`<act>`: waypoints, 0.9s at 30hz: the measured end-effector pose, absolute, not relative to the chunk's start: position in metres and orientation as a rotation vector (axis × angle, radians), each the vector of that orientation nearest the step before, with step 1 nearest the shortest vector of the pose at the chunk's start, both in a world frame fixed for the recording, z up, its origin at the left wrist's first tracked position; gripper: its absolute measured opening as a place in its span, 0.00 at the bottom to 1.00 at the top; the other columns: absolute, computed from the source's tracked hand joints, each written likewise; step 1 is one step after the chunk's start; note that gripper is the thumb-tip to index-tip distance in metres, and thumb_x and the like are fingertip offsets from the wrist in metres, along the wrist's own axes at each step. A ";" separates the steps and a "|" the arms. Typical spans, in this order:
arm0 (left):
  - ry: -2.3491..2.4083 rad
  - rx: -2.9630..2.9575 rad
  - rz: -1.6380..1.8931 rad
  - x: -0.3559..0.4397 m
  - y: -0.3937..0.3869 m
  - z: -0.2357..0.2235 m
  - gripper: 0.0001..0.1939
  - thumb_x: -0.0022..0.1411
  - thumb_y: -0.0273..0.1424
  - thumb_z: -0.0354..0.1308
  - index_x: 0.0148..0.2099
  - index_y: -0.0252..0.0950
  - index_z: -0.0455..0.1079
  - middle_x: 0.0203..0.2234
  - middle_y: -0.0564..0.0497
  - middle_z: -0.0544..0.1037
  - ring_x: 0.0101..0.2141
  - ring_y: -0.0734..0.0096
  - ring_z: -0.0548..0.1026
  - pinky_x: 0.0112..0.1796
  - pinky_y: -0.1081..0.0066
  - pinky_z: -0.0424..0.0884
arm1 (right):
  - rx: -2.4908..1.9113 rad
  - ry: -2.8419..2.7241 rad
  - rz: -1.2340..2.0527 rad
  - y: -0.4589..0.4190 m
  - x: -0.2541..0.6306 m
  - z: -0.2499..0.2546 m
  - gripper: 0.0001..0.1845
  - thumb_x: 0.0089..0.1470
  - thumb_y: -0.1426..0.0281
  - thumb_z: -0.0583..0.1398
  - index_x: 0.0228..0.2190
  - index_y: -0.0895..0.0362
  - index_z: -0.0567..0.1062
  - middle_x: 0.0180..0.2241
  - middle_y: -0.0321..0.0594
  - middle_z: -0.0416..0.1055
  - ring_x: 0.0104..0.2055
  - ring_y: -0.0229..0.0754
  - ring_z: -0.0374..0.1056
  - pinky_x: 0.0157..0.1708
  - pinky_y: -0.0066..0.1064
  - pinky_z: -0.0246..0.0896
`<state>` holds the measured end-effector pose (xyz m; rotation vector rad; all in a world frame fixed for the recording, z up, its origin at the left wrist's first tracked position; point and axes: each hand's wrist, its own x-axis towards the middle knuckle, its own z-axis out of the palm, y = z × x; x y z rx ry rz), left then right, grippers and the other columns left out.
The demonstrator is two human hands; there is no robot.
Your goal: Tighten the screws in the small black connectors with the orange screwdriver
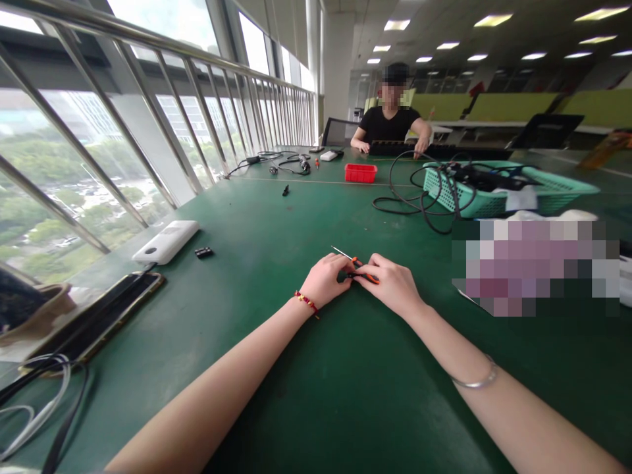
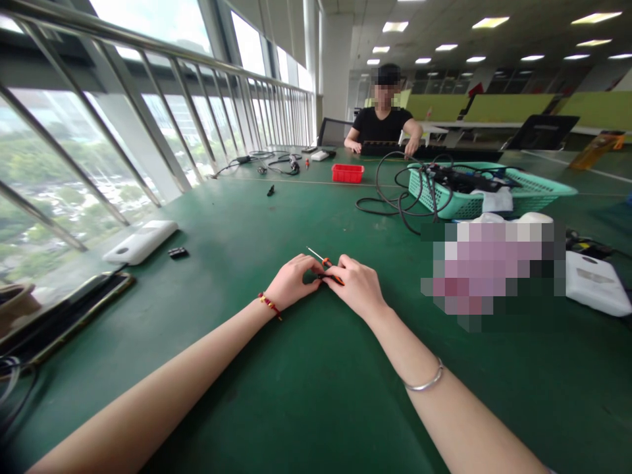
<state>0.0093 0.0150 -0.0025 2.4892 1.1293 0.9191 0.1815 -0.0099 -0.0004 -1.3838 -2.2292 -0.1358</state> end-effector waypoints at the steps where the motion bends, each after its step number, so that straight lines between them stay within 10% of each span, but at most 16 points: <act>1: 1.126 2.490 0.922 0.009 0.015 -0.002 0.06 0.50 0.22 0.56 0.32 0.36 0.67 0.32 0.50 0.75 0.37 0.67 0.71 0.40 0.67 0.69 | -1.383 -2.234 -0.142 -0.010 0.182 0.000 0.11 0.55 0.63 0.55 0.35 0.50 0.77 0.31 0.36 0.68 0.29 0.35 0.65 0.26 0.26 0.55; 27: 1.145 2.240 0.923 0.005 0.023 -0.007 0.04 0.49 0.27 0.60 0.31 0.34 0.72 0.30 0.51 0.76 0.34 0.70 0.73 0.38 0.71 0.70 | -1.367 -2.199 -0.066 -0.010 0.183 0.001 0.10 0.52 0.65 0.57 0.34 0.50 0.77 0.31 0.35 0.68 0.30 0.35 0.67 0.27 0.25 0.57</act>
